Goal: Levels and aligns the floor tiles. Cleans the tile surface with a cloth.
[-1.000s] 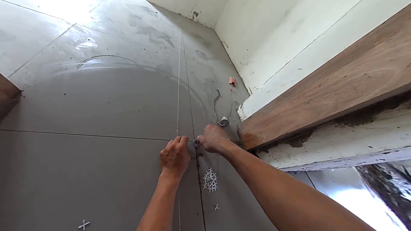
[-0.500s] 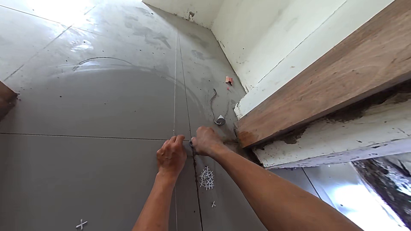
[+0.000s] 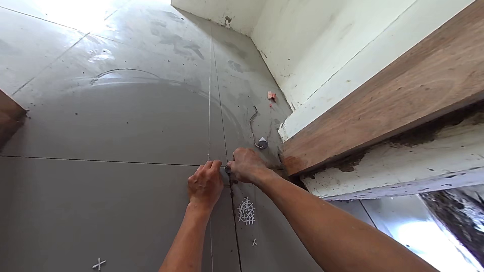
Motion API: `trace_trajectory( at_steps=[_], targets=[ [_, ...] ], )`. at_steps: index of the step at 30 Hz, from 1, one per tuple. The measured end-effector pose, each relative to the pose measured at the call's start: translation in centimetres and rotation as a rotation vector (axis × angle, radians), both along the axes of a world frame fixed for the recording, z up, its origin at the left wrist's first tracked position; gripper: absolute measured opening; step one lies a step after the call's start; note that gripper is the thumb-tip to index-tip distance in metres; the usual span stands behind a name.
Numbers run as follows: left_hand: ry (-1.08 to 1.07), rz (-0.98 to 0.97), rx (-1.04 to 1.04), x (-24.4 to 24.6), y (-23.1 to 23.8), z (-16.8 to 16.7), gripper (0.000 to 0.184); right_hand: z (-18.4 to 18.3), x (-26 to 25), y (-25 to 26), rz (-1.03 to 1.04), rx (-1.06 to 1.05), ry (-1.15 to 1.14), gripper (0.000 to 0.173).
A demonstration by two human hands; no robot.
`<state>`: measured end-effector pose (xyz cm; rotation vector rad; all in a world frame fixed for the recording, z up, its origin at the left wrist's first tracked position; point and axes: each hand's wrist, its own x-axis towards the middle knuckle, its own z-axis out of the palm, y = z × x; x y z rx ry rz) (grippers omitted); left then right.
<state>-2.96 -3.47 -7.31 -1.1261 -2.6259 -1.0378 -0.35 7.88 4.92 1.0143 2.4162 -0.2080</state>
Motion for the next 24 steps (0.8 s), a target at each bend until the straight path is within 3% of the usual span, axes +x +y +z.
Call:
trace_trajectory(
  at_steps=[2, 4, 8, 10, 24],
  targets=[
    [0.007, 0.002, 0.001, 0.0, 0.0, -0.1, 0.021, -0.4, 0.5, 0.4, 0.157, 0.027, 0.005, 0.026],
    [0.005, 0.004, -0.007, 0.0, 0.1, -0.1, 0.021, -0.4, 0.8, 0.7, 0.179, 0.055, 0.008, 0.026],
    [-0.019, -0.001, -0.016, 0.0, 0.0, 0.0, 0.022, 0.4, 0.4, 0.0, -0.206, -0.06, 0.058, 0.035],
    [-0.029, -0.01, -0.009, 0.0, -0.2, 0.2, 0.022, 0.1, 0.4, 0.2, -0.29, -0.11, 0.091, 0.036],
    [-0.012, -0.008, 0.019, -0.1, -0.2, -0.2, 0.02, 0.5, -0.2, -0.5, -0.089, -0.047, -0.062, 0.029]
  ],
)
